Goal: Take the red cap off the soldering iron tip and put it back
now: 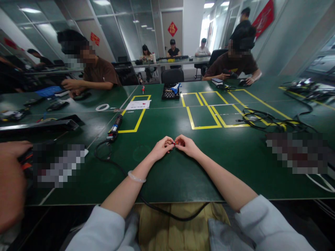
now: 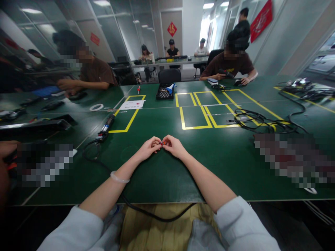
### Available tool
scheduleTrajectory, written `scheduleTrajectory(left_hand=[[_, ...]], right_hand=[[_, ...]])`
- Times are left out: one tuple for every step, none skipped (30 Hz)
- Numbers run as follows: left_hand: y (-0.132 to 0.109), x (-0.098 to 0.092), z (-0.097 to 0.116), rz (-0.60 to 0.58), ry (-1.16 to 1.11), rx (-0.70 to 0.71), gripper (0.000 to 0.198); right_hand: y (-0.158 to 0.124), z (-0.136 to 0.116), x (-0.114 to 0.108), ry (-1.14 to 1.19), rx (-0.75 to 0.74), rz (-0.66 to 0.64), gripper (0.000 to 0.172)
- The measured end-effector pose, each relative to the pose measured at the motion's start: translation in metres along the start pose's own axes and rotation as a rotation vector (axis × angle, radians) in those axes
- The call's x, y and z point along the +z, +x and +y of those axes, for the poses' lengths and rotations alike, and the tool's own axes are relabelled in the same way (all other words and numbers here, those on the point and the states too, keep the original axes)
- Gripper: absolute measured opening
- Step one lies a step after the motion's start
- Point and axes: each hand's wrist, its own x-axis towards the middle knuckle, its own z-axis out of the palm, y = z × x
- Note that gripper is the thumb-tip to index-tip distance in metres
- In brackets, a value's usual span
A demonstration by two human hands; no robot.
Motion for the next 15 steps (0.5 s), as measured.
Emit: scheduleTrajectory(left_hand=[[0.0, 0.0001, -0.0002, 0.004, 0.004, 0.007, 0.032], [0.0, 0.0003, -0.0003, 0.007, 0.009, 0.011, 0.032], [0.0001, 0.0004, -0.0004, 0.007, 0.014, 0.013, 0.032], [0.0001, 0.0004, -0.0003, 0.005, 0.018, 0.011, 0.032], [0.0002, 0.0005, -0.0001, 0.003, 0.022, 0.006, 0.031], [0.0002, 0.0005, 0.0003, 0.001, 0.024, -0.001, 0.031], [0.0001, 0.0006, 0.0009, 0.0, 0.025, -0.008, 0.03], [0.0, 0.0005, 0.0015, 0.0, 0.024, -0.013, 0.03], [-0.0001, 0.0005, 0.0021, 0.001, 0.02, -0.016, 0.031], [-0.0003, 0.0004, 0.0027, 0.0, 0.017, -0.019, 0.031], [-0.0004, 0.0003, 0.0032, -0.001, 0.014, -0.02, 0.031], [-0.0005, 0.0002, 0.0038, -0.003, 0.011, -0.021, 0.032], [-0.0006, 0.0001, 0.0043, -0.006, 0.01, -0.021, 0.032], [-0.0007, 0.0001, 0.0048, -0.011, 0.012, -0.022, 0.031], [-0.0008, 0.0001, 0.0055, -0.018, 0.016, -0.023, 0.031]], right_hand=[[0.0, -0.0001, -0.0002, -0.003, 0.0, 0.0, 0.016], [0.0, -0.0002, -0.0003, -0.007, -0.001, -0.001, 0.015], [0.0, -0.0001, -0.0005, -0.01, -0.004, -0.002, 0.015], [0.0, 0.0, -0.0006, -0.011, -0.007, -0.002, 0.015], [-0.0001, 0.0001, -0.0007, -0.012, -0.009, -0.002, 0.015], [-0.0001, 0.0003, -0.0008, -0.012, -0.01, -0.002, 0.015], [-0.0002, 0.0006, -0.0009, -0.01, -0.009, -0.002, 0.016], [-0.0002, 0.0011, -0.001, -0.008, -0.005, -0.002, 0.017], [-0.0002, 0.0017, -0.0011, -0.006, 0.001, -0.002, 0.017], [-0.0002, 0.0024, -0.0011, -0.005, 0.006, -0.001, 0.018], [-0.0001, 0.0032, -0.0011, -0.004, 0.01, 0.001, 0.018], [0.0, 0.004, -0.0011, -0.004, 0.013, 0.004, 0.018], [0.0003, 0.0049, -0.001, -0.006, 0.017, 0.01, 0.018], [0.0006, 0.0058, -0.0009, -0.009, 0.022, 0.019, 0.018], [0.0009, 0.0066, -0.0007, -0.011, 0.03, 0.027, 0.019]])
